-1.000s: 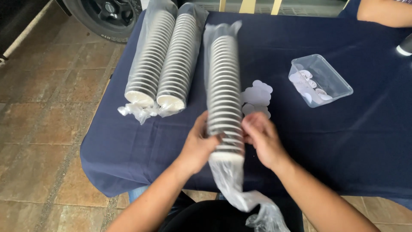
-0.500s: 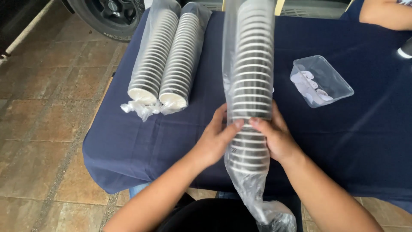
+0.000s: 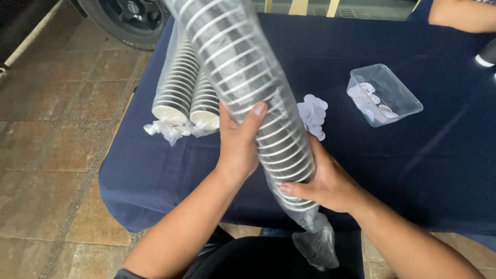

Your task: Applying small circular labels or stickers to the sides of black paper coffee cups.

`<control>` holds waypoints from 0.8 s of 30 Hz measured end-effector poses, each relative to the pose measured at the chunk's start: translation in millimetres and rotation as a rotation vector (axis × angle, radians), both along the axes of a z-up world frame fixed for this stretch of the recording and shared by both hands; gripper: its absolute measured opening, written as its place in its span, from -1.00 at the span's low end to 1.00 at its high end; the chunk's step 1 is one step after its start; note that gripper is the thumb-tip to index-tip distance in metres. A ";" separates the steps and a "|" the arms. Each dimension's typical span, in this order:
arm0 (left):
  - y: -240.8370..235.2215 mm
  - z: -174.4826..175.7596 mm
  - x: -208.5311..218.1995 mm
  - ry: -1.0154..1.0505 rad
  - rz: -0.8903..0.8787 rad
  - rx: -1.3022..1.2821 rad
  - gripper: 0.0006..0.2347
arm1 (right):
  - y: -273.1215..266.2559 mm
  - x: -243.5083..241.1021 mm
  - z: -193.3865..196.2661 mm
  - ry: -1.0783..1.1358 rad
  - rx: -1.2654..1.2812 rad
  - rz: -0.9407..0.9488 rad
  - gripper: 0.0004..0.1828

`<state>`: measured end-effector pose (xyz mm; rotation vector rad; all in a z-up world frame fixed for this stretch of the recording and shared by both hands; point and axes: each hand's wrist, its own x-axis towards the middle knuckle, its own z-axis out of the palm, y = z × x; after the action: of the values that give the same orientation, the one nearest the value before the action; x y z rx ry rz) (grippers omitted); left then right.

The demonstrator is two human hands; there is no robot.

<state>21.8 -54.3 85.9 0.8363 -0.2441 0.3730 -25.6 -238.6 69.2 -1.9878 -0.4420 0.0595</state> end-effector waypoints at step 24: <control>1.9 -59.9 -73.1 0.689 0.081 -0.409 -0.43 | 39.7 11.1 13.2 -0.307 -0.897 0.215 0.20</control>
<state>-51.3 -52.4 26.0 0.5282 0.4950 0.1820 -14.5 -198.9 82.4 -2.8339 -0.9467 0.0988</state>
